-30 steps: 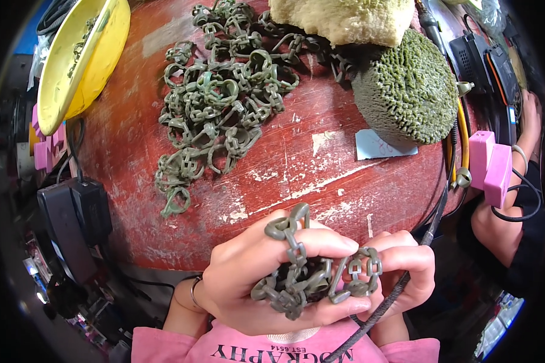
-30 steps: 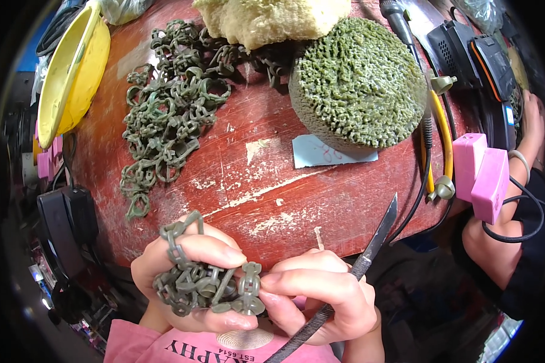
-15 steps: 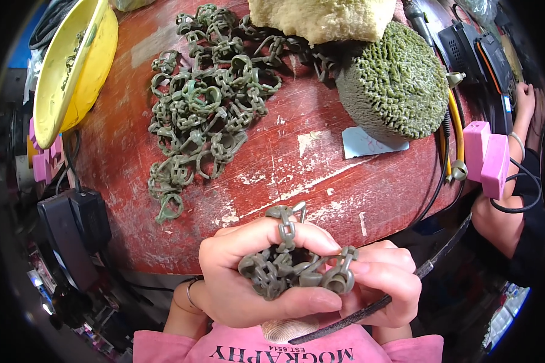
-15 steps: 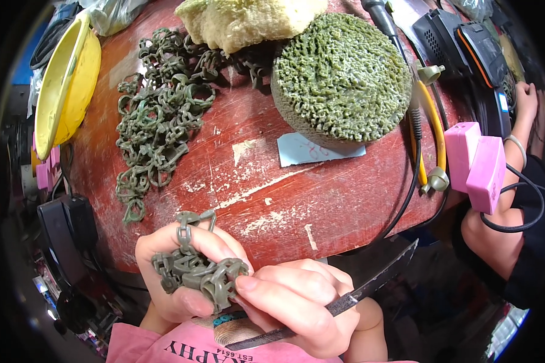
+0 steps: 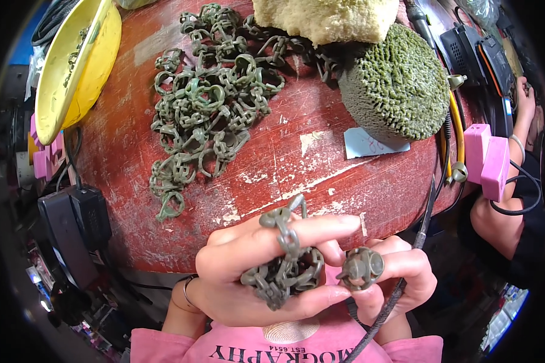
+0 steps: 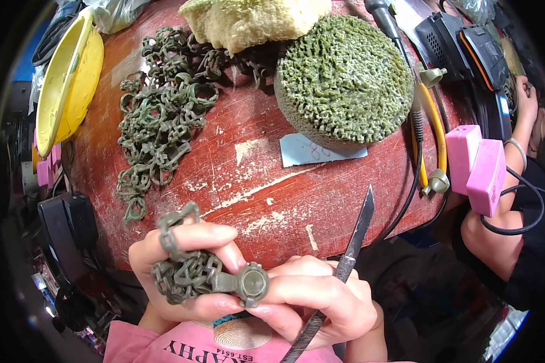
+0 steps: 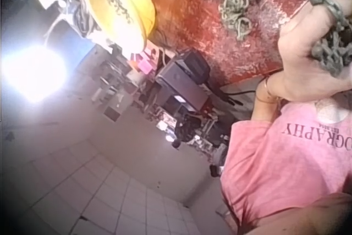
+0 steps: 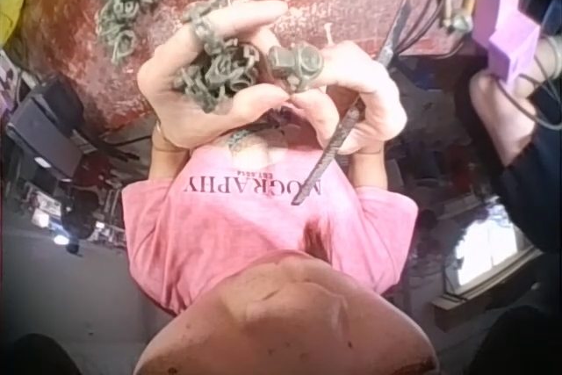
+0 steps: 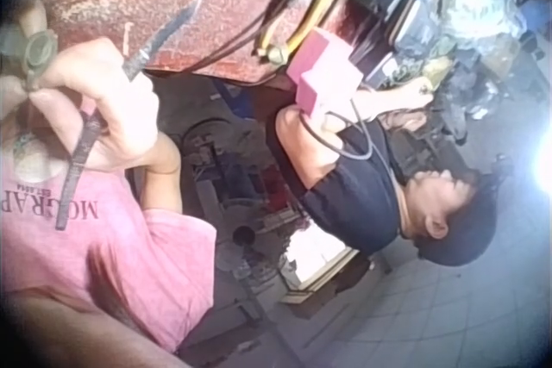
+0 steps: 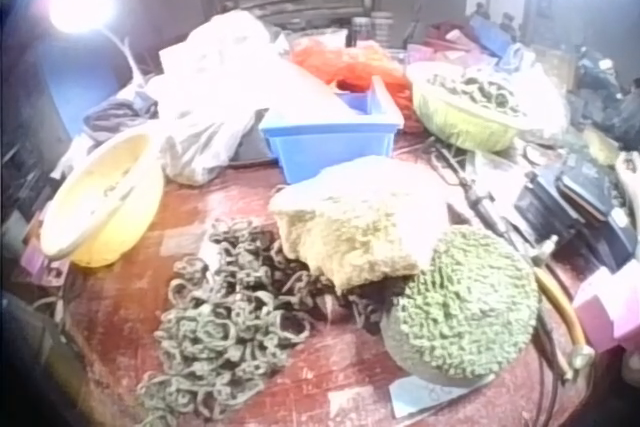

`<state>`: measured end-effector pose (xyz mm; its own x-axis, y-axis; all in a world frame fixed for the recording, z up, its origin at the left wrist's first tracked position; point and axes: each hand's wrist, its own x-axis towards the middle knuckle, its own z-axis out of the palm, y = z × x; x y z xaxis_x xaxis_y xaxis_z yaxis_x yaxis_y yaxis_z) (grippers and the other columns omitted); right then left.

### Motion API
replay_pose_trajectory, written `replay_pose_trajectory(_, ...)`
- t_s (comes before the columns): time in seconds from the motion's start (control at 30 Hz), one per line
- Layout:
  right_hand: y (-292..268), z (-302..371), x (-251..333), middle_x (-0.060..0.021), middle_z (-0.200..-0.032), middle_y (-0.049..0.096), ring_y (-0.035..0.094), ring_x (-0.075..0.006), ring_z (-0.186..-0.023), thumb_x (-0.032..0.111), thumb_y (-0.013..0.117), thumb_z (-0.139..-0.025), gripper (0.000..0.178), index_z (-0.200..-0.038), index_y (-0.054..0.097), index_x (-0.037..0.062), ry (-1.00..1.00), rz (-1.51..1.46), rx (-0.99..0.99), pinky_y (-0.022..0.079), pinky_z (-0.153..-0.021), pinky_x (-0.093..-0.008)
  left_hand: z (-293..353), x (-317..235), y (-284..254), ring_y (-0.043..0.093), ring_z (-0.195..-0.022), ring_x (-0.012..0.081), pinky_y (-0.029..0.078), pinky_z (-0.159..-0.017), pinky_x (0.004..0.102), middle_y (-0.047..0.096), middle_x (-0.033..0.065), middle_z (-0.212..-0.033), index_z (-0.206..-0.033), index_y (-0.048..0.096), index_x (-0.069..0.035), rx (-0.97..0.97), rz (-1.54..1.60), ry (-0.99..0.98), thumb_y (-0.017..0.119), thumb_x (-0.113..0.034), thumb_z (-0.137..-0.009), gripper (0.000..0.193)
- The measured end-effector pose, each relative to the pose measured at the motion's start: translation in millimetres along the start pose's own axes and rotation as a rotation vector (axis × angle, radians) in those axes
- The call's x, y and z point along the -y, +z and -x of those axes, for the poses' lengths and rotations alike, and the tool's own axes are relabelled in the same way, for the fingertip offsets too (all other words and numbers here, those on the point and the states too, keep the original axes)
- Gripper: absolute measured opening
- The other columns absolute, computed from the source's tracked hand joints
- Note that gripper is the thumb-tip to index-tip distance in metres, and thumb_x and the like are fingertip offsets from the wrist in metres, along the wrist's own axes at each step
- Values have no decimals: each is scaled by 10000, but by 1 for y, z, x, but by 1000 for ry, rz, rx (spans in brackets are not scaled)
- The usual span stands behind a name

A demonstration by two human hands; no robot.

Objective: Repairing or joining green wax ring models using a heated tool in a jewelry workshop.

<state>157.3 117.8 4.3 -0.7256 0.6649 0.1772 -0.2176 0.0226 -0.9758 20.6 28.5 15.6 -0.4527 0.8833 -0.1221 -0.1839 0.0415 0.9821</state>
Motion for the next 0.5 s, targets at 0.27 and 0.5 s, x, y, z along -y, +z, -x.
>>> replay_pose_trajectory(0.27, -2, -4, 2, -150, -741, 612, 610, -221, -593, -63, 685, -635, 251, -854, 569, -28, -54, 73, 33, 480, -501, -275, -3, -1, -7, 598, -592, 200, 473, -513, 257, 605, 137, -673, -881, 609, -8, 117, -206, 320, 706, -34, -626, 274)
replay_pose_trajectory(0.5, 1, 0, -2, -142, -722, 600, 611, -219, -609, -54, 688, -617, 288, -875, 564, -23, -101, 142, 11, 480, -493, -275, -4, 7, -6, 588, -560, 184, 477, -491, 263, 598, 137, -650, -779, 594, 2, 64, -118, 275, 725, -73, -613, 224)
